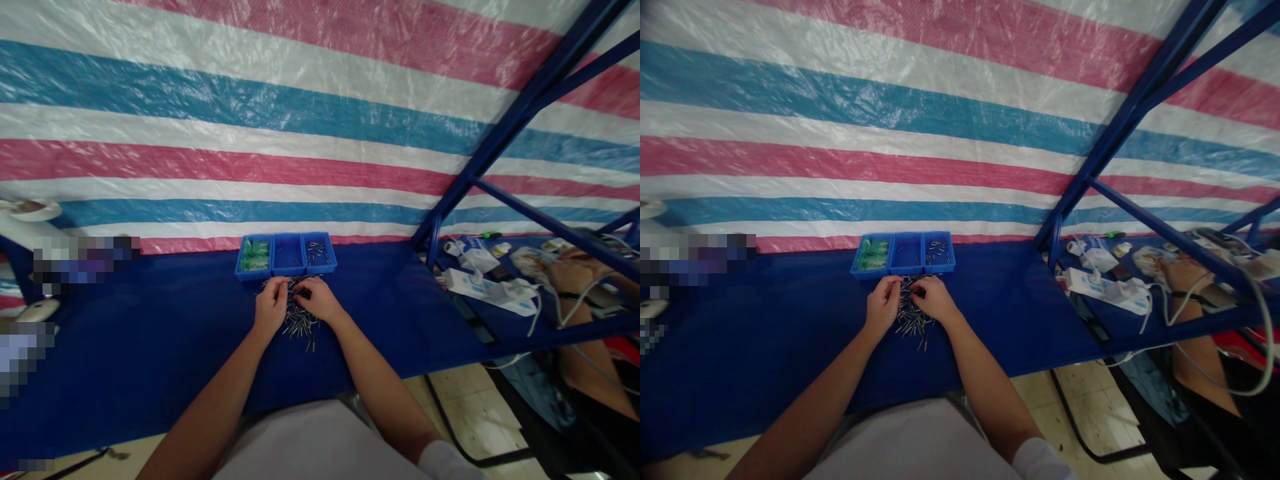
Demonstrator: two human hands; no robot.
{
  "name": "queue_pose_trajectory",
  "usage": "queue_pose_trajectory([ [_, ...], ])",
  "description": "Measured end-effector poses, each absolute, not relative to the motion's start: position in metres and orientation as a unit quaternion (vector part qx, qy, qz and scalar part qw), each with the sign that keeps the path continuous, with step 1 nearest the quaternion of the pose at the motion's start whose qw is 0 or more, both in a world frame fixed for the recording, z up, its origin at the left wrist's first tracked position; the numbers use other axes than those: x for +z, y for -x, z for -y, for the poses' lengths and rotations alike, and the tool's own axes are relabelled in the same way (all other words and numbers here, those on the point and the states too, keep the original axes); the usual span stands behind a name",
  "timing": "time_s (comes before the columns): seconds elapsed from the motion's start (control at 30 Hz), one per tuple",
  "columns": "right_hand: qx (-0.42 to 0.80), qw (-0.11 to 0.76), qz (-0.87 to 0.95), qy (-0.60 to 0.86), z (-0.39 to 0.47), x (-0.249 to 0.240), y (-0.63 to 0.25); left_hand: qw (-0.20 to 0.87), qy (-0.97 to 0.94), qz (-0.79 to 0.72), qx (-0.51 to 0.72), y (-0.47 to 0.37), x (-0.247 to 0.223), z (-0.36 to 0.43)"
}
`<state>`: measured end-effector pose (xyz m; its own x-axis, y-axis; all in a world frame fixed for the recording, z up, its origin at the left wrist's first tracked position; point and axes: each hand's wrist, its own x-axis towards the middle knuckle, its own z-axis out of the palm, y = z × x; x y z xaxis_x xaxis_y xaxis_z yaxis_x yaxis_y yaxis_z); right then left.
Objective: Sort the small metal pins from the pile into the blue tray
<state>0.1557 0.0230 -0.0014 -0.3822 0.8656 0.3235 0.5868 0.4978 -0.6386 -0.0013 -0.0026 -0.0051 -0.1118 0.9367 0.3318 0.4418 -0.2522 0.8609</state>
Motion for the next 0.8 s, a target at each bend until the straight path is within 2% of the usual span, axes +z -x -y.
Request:
queue_pose_trajectory([
  [0.8, 0.223, 0.307, 0.833, 0.403, -0.0217, -0.003, -0.1538, 0.221, -0.624, -0.555, 0.503, 0.0009, -0.004, 0.0026],
])
